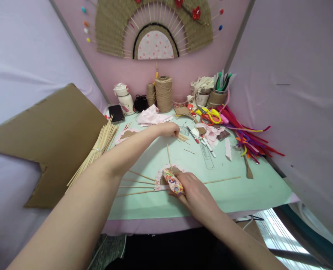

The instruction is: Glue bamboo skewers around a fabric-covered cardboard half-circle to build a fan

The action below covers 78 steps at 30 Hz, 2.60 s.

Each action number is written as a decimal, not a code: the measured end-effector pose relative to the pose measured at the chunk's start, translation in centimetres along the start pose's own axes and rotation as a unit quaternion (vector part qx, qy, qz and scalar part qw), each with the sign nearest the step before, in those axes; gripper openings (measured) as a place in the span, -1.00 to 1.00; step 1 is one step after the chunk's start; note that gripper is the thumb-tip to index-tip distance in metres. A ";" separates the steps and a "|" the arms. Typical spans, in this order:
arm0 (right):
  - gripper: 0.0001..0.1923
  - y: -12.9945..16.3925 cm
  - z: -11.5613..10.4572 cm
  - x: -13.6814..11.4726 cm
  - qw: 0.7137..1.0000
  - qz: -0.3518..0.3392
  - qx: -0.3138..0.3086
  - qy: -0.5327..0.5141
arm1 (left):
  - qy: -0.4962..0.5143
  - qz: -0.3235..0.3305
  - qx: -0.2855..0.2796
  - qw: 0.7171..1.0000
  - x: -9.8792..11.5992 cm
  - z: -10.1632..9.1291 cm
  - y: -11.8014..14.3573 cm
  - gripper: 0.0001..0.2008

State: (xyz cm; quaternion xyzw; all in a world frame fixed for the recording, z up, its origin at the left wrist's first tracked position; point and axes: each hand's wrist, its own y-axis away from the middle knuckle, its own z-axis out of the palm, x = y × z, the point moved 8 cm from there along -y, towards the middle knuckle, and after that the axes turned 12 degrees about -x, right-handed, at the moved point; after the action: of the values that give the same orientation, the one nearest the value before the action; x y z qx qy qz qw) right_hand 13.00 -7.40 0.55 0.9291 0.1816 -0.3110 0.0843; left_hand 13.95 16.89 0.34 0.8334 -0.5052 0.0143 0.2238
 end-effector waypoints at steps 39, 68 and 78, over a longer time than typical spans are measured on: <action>-0.56 -0.2 -0.6 0.1 0.987 0.084 -0.124 -0.053 | 0.075 0.064 0.154 0.983 4.8 9.8 19.6 -0.69; -0.54 -0.3 -0.3 0.4 0.983 0.089 -0.137 -0.078 | 0.116 0.046 0.124 0.984 4.6 10.5 19.0 -0.71; -0.55 -0.8 -0.2 0.0 0.981 0.094 -0.162 -0.042 | 0.101 0.064 0.141 0.983 4.8 10.3 19.0 -0.75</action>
State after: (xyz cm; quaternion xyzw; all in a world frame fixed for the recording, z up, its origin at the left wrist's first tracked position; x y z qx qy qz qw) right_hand 12.82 -6.63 0.68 0.9023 0.1376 -0.3069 0.2698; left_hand -1.95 1.52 -0.93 0.8170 -0.5248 0.1840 0.1527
